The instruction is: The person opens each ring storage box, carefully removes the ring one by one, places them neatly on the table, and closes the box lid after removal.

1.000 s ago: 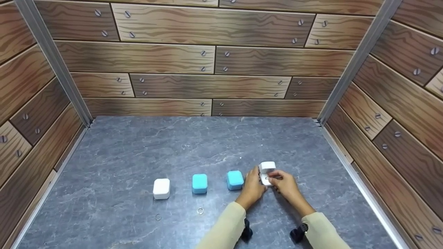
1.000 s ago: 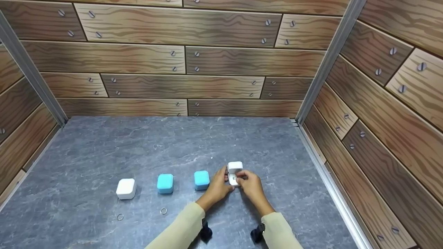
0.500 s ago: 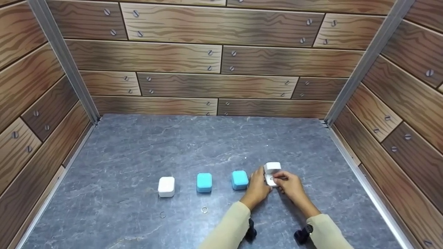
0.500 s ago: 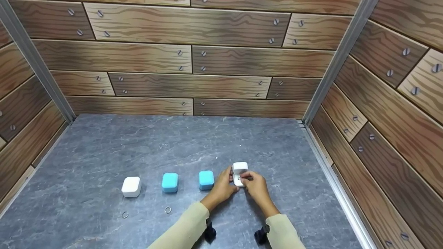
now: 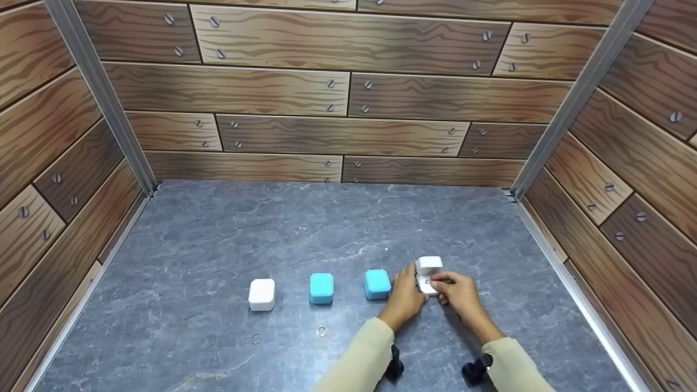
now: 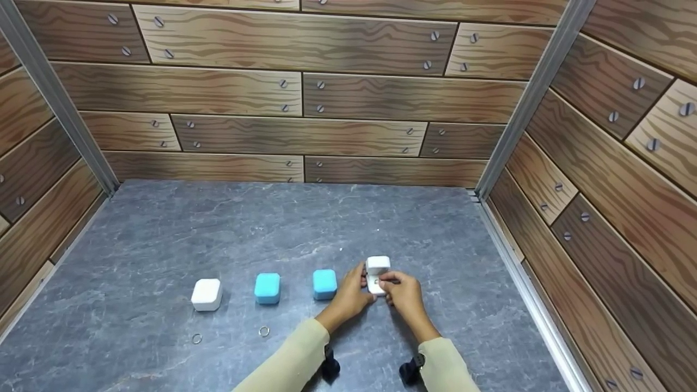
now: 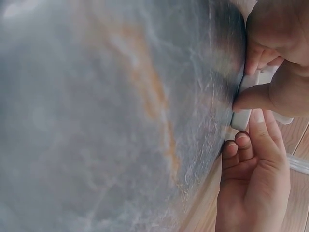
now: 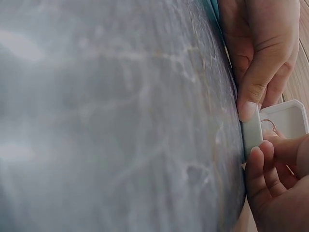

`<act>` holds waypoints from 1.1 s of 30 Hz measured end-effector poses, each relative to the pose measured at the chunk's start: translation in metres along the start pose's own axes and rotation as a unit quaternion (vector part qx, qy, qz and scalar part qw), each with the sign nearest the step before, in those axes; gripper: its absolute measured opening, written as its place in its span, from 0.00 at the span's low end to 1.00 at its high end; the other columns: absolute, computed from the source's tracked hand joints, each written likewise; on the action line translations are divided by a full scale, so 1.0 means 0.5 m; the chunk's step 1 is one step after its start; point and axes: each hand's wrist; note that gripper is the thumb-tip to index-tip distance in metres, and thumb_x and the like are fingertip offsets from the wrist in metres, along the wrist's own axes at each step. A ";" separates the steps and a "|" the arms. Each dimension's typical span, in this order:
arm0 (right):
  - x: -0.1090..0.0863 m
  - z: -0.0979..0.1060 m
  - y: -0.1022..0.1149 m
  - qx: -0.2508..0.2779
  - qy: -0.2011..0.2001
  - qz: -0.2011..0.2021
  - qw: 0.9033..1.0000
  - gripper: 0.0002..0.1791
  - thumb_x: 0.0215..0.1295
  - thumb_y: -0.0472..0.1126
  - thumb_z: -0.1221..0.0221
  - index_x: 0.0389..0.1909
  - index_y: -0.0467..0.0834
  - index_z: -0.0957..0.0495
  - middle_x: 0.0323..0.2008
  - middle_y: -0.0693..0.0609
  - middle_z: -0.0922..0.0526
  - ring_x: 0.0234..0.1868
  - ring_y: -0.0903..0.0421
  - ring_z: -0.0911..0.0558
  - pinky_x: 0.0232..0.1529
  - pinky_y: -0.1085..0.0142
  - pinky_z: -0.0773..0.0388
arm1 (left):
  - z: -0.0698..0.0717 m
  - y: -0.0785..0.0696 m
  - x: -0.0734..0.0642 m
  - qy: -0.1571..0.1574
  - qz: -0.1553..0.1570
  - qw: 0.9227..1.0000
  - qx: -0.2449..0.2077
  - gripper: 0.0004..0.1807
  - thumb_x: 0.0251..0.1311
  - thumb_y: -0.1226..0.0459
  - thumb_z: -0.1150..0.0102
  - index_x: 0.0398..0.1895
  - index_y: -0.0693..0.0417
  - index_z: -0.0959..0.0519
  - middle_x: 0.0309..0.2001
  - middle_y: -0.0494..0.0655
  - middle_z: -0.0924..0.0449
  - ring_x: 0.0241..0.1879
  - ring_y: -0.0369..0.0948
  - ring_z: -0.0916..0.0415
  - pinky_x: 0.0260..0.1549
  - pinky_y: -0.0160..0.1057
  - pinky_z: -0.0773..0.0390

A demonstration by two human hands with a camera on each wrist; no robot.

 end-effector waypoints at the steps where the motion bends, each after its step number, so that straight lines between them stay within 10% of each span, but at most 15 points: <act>1: 0.000 0.001 -0.001 0.006 0.000 -0.001 1.000 0.09 0.62 0.29 0.35 0.41 0.26 0.18 0.21 0.52 0.21 0.17 0.61 0.26 0.17 0.72 0.27 | -0.001 0.001 0.000 -0.001 0.000 1.000 -0.001 0.41 0.50 0.69 0.26 0.68 0.65 0.34 0.60 0.57 0.23 0.60 0.53 0.27 0.63 0.45 0.28; 33: -0.001 -0.006 -0.018 0.104 -0.029 -0.019 0.994 0.10 0.60 0.27 0.35 0.41 0.24 0.18 0.20 0.51 0.19 0.16 0.62 0.26 0.17 0.72 0.26 | -0.006 0.005 0.001 -0.012 -0.005 1.000 -0.013 0.38 0.47 0.71 0.25 0.64 0.61 0.31 0.56 0.54 0.21 0.57 0.51 0.25 0.58 0.43 0.25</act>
Point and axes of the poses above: each hand's wrist, its own x-axis towards the middle knuckle, its own z-axis out of the back of the hand, y = z × x
